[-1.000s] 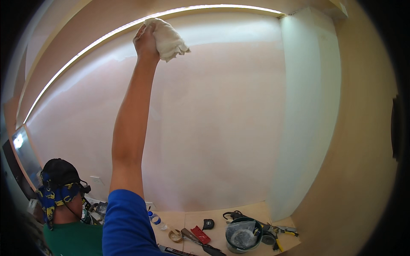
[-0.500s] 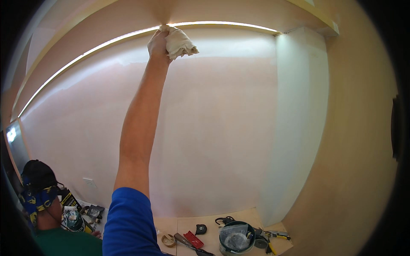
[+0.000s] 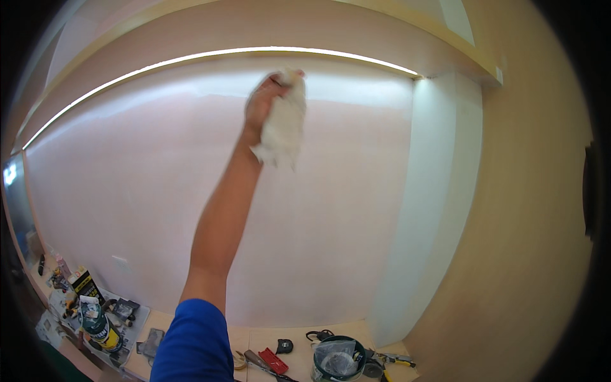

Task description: The person wipes a curved ceiling soffit with a cloth, then uses a small brush to apply a beige compound along the soffit edge. A second person is visible in the background but not interacting with the task.

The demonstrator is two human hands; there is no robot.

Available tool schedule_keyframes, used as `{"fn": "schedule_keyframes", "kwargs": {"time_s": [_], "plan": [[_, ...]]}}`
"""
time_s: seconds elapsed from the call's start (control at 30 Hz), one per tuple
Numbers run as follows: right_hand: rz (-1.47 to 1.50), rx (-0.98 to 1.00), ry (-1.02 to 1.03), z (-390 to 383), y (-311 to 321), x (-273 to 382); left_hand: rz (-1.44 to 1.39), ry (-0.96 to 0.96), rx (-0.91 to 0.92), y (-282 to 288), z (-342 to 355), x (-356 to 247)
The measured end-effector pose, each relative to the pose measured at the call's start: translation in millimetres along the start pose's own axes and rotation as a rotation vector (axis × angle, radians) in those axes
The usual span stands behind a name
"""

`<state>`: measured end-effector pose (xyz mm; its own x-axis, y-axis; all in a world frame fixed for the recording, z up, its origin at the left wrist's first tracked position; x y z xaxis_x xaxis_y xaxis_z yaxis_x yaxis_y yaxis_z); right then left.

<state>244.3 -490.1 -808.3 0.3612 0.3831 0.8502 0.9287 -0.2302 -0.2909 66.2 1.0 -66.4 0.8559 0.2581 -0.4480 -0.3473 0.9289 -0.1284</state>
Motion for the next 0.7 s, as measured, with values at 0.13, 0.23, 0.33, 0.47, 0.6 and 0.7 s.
{"fn": "schedule_keyframes", "kwargs": {"time_s": [0.13,0.23,0.33,0.47,0.6,0.7], "plan": [[-0.441,0.063,0.307,20,-10,182,0.169,0.246,0.152,-52,-88,58],[-0.349,-0.140,0.961,-16,-114,342,0.601,-0.166,0.157,-96,-149,84],[-0.574,-0.396,1.515,-30,-182,428,0.776,-0.238,-0.084,-125,-194,97],[-1.321,-0.669,1.459,-23,-252,471,0.835,-0.215,-0.311,-96,-202,113],[-1.453,-0.735,1.330,4,-262,478,0.777,0.080,-0.277,-56,-205,115],[-1.176,-0.484,1.399,10,-238,486,0.859,0.146,-0.169,-33,-216,109]]}}
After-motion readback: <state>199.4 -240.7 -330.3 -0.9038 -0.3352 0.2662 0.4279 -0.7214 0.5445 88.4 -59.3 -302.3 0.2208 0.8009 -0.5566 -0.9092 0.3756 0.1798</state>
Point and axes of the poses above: each hand's wrist, its own z-axis towards the middle knuckle, its own y-axis out of the back of the hand, x = y × z, the point moved 1 cm from there along z, towards the middle knuckle, and after that the axes turned 3 degrees about y, right-handed, at the moved point
